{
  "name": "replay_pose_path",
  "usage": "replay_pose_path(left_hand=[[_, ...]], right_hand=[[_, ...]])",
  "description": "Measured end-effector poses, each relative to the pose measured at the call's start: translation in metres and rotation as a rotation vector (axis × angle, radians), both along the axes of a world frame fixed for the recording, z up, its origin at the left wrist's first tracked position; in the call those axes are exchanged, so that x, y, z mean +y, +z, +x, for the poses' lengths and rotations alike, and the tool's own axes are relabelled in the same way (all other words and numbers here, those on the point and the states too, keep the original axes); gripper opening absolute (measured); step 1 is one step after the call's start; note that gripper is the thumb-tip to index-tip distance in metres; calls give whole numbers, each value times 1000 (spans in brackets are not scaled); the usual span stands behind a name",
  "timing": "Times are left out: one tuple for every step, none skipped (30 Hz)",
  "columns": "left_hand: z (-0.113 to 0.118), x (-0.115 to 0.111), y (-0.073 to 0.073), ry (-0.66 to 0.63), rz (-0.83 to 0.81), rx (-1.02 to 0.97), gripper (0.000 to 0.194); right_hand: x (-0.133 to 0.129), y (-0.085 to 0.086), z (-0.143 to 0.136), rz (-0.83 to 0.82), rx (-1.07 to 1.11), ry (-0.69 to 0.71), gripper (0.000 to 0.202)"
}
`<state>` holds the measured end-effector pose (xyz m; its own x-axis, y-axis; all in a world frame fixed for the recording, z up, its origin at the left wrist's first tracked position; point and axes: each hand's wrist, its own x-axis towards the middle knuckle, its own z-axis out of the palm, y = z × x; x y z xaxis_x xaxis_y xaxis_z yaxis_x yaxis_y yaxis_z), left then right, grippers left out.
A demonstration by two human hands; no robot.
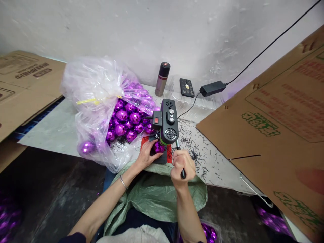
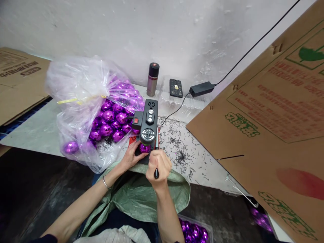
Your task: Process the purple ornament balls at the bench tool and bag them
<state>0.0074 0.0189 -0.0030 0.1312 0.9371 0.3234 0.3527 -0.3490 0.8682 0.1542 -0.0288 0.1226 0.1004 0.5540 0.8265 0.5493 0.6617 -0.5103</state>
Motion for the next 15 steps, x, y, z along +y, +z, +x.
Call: replay_pose_path(left_hand=[[0,0,0,-2,8,2,61],[0,-1,0,-3,15,5,61],[0,-1,0,-3,21,10,60],[0,-1,0,-1,25,14,60],[0,-1,0,3,26,17,60],[0,-1,0,7,26,19,61],[1,-1,-1,10,24,20,61],[1,-1,-1,12,21,20,61],[1,-1,-1,11,18,21,61],[1,-1,-1,7,18,20,61],[1,-1,-2,1,20,17,61],[2,-1,-2,-3,22,13,62],[2,0,-3,-6,23,8,62],[2,0,-3,-7,22,5,62],[1,0,-4,-8,19,3,62]], right_hand=[[1,-7,0,19,-20,-6,34],[1,-13,0,40,-39,-11,35],[2,-19,0,58,-55,-16,36],[3,-24,0,72,-63,-22,37],[3,-29,0,81,-63,-29,37],[4,-32,-1,85,-56,-37,37],[4,-35,-1,89,-46,-45,38],[5,-37,-2,93,-35,-50,38],[5,-39,-2,100,-23,-55,39],[6,-41,-3,108,-14,-59,39],[6,-42,-3,113,-6,-63,40],[6,-44,-3,115,-1,-67,40],[6,-46,-3,116,1,-71,40],[7,-47,-3,116,2,-74,40],[7,-49,-3,116,2,-78,40]])
